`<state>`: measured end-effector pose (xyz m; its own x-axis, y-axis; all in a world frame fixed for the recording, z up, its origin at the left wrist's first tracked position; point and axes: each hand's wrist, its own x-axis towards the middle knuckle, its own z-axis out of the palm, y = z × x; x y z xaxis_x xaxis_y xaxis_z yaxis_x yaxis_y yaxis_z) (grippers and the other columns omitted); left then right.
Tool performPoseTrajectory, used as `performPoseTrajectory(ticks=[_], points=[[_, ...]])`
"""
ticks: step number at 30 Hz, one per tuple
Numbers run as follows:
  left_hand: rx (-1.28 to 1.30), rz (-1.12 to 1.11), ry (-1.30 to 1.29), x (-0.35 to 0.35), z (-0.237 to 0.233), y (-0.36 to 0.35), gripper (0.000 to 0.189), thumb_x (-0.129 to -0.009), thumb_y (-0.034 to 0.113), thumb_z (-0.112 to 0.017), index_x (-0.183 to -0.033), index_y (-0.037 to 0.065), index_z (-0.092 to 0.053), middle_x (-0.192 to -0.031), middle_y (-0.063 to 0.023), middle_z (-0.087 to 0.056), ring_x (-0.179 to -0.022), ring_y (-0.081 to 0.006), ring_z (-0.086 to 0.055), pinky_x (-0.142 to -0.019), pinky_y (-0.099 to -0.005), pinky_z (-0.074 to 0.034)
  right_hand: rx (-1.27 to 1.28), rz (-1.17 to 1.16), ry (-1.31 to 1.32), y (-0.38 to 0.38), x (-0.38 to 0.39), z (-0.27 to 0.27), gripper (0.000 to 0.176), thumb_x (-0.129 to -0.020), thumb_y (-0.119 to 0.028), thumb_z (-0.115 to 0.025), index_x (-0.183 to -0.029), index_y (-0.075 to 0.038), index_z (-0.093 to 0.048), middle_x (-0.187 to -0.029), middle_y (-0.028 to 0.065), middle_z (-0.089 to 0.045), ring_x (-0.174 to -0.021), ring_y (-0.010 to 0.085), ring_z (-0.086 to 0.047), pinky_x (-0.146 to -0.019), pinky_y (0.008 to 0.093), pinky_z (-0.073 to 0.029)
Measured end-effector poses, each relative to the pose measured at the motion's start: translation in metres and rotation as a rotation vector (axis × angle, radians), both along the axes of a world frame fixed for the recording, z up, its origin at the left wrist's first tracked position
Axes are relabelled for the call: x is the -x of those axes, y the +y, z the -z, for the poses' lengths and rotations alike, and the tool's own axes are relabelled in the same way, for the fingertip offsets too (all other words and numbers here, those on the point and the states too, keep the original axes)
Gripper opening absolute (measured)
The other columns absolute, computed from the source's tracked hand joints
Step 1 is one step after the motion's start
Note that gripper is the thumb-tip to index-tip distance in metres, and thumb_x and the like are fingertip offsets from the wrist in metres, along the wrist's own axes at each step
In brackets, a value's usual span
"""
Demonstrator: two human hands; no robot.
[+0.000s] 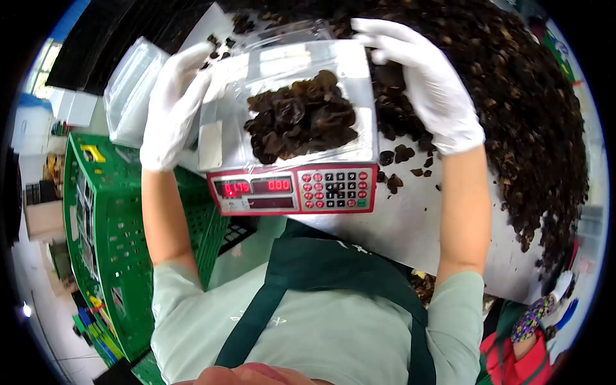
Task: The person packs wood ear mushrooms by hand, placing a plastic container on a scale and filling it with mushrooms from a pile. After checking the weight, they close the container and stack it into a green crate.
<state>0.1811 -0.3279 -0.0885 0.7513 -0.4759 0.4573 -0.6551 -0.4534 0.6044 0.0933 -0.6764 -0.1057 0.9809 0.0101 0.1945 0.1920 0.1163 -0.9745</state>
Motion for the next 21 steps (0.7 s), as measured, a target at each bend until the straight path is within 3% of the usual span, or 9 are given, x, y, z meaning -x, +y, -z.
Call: performPoseTrajectory(ticks=[1, 3, 5, 6, 11, 13, 15, 19, 21], points=[[-0.065, 0.035, 0.115, -0.010, 0.000, 0.002, 0.043, -0.100, 0.020, -0.064, -0.137, -0.001, -0.057, -0.131, -0.0108, -0.062, -0.119, -0.0202, -0.059, -0.104, -0.0348, -0.046, -0.064, 0.087, 0.021, -0.002, 0.011, 0.008, 0.044, -0.093, -0.014, -0.063, -0.133, 0.004, -0.063, -0.133, 0.0117, -0.066, -0.115, 0.0146, -0.061, -0.105, 0.0278, -0.042], [-0.286, -0.018, -0.005, -0.026, 0.002, -0.004, 0.044, -0.099, 0.021, -0.065, -0.136, -0.001, -0.057, -0.128, -0.0098, -0.063, -0.113, -0.0193, -0.061, -0.099, -0.0336, -0.048, -0.149, 0.185, 0.102, -0.021, 0.032, 0.028, 0.057, -0.090, -0.011, -0.063, -0.144, 0.004, -0.053, -0.143, 0.0111, -0.059, -0.111, 0.0141, -0.059, -0.105, 0.0268, -0.041], [-0.220, -0.053, 0.154, -0.028, -0.001, -0.019, 0.047, -0.096, 0.018, -0.067, -0.138, -0.001, -0.056, -0.118, -0.0084, -0.065, -0.104, -0.0159, -0.063, -0.091, -0.0297, -0.051, -0.246, 0.224, 0.240, -0.052, 0.056, 0.059, 0.059, -0.092, -0.010, -0.062, -0.148, 0.004, -0.047, -0.143, 0.0107, -0.058, -0.109, 0.0106, -0.058, -0.096, 0.0226, -0.045], [-0.365, -0.090, -0.083, -0.043, 0.002, -0.023, 0.046, -0.093, 0.031, -0.064, -0.129, 0.003, -0.060, -0.114, -0.0193, -0.068, -0.110, -0.0354, -0.065, -0.097, -0.0431, -0.051, -0.287, 0.254, 0.269, -0.060, 0.067, 0.069, 0.059, -0.093, -0.011, -0.062, -0.149, 0.003, -0.047, -0.143, 0.0109, -0.058, -0.109, 0.0099, -0.058, -0.091, 0.0219, -0.046], [-0.659, -0.214, 0.067, -0.070, -0.005, -0.055, 0.059, -0.090, 0.041, -0.056, -0.136, 0.004, -0.055, -0.117, -0.0264, -0.068, -0.112, -0.0417, -0.065, -0.099, -0.0481, -0.050, -0.289, 0.365, 0.323, -0.080, 0.112, 0.101, 0.055, -0.096, -0.017, -0.067, -0.145, 0.001, -0.051, -0.140, 0.0113, -0.059, -0.108, 0.0097, -0.059, -0.078, 0.0202, -0.043], [-0.758, -0.411, 0.154, -0.079, 0.003, -0.064, 0.063, -0.090, 0.043, -0.056, -0.140, 0.006, -0.051, -0.125, -0.0288, -0.066, -0.118, -0.0431, -0.063, -0.102, -0.0488, -0.048, -0.296, 0.377, 0.361, -0.079, 0.122, 0.105, 0.054, -0.096, -0.021, -0.068, -0.144, -0.001, -0.053, -0.138, 0.0099, -0.061, -0.107, 0.0094, -0.059, -0.076, 0.0209, -0.044], [-0.810, -0.389, 0.207, -0.089, 0.008, -0.067, 0.068, -0.089, 0.045, -0.057, -0.144, 0.008, -0.047, -0.131, -0.0298, -0.063, -0.122, -0.0442, -0.061, -0.104, -0.0490, -0.047, -0.336, 0.379, 0.384, -0.075, 0.127, 0.108, 0.051, -0.097, -0.024, -0.069, -0.141, -0.003, -0.055, -0.132, 0.0071, -0.064, -0.095, 0.0058, -0.059, -0.063, 0.0157, -0.042], [-0.707, -0.365, 0.248, -0.095, 0.020, -0.062, 0.077, -0.087, 0.044, -0.061, -0.152, 0.010, -0.038, -0.132, -0.0287, -0.063, -0.121, -0.0430, -0.062, -0.104, -0.0479, -0.047, -0.322, 0.384, 0.427, -0.063, 0.128, 0.103, 0.044, -0.097, -0.023, -0.066, -0.136, -0.005, -0.059, -0.122, 0.0033, -0.067, -0.080, 0.0046, -0.053, -0.052, 0.0143, -0.034], [-0.013, -0.288, 0.243, -0.083, 0.021, -0.057, 0.077, -0.089, 0.039, -0.065, -0.155, 0.011, -0.035, -0.135, -0.0271, -0.062, -0.121, -0.0351, -0.065, -0.108, -0.0458, -0.045, -0.325, 0.337, 0.437, -0.053, 0.125, 0.092, 0.038, -0.096, -0.020, -0.064, -0.131, -0.005, -0.062, -0.115, 0.0030, -0.069, -0.079, 0.0056, -0.053, -0.051, 0.0151, -0.034]])
